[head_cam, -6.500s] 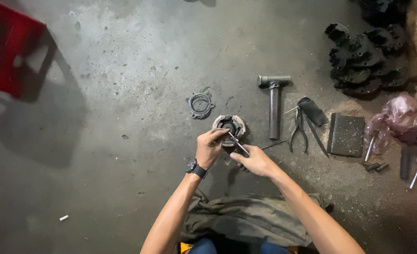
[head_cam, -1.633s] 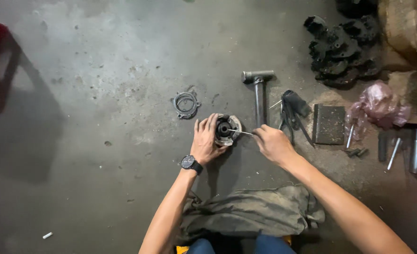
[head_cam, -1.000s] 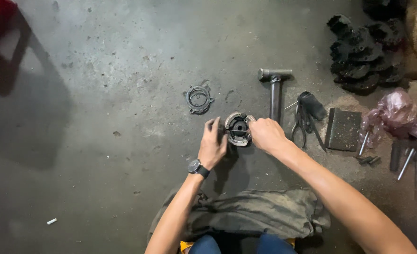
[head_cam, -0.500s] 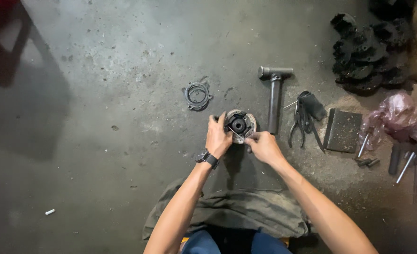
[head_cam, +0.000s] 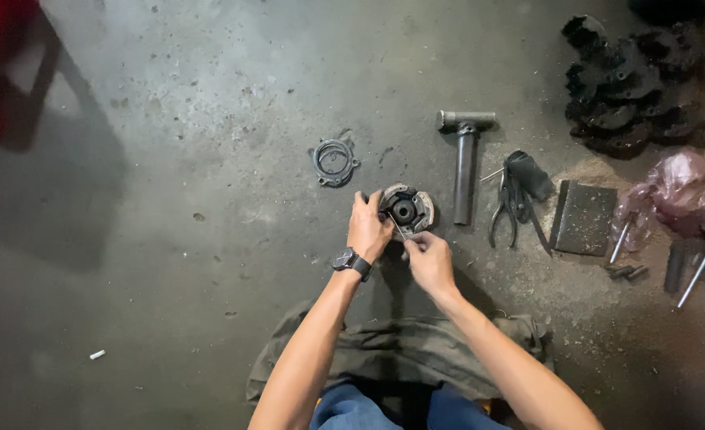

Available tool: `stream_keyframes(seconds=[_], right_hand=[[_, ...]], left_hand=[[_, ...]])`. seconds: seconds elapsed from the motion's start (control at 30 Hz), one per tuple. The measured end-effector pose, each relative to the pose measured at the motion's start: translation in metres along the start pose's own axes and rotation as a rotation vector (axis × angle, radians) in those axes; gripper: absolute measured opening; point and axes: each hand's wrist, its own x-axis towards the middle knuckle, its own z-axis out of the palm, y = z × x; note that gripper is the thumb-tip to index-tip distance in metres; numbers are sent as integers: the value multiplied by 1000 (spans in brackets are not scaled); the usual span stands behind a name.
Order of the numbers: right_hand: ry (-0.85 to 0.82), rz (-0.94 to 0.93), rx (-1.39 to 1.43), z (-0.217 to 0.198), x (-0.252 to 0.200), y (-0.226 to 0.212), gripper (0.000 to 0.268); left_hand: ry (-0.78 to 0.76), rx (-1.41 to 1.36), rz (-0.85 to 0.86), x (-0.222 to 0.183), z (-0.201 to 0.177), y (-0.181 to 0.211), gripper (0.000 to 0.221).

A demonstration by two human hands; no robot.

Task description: The recorder disassembles a mechanical component on the floor and then uses a bench grinder to polish or deburr a metal gasket/plate.

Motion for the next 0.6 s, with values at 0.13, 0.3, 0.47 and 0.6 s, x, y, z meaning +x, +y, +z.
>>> stream_keyframes(seconds=[0.13, 0.3, 0.47, 0.6], right_hand=[[93, -95, -51, -1, -2, -9, 19], [57, -410, -357, -14, -2, -40, 14], [-83, -297, -571, -24, -2, -76, 16], [-203, -351, -891, -27, 7, -87, 14]], left_hand=[[-1, 16, 22, 2, -2, 4, 63], [-26, -24, -22, 6, -8, 7, 55], [-64, -28, -109, 16, -14, 15, 50], [-12, -38, -68, 20, -6, 4, 47]])
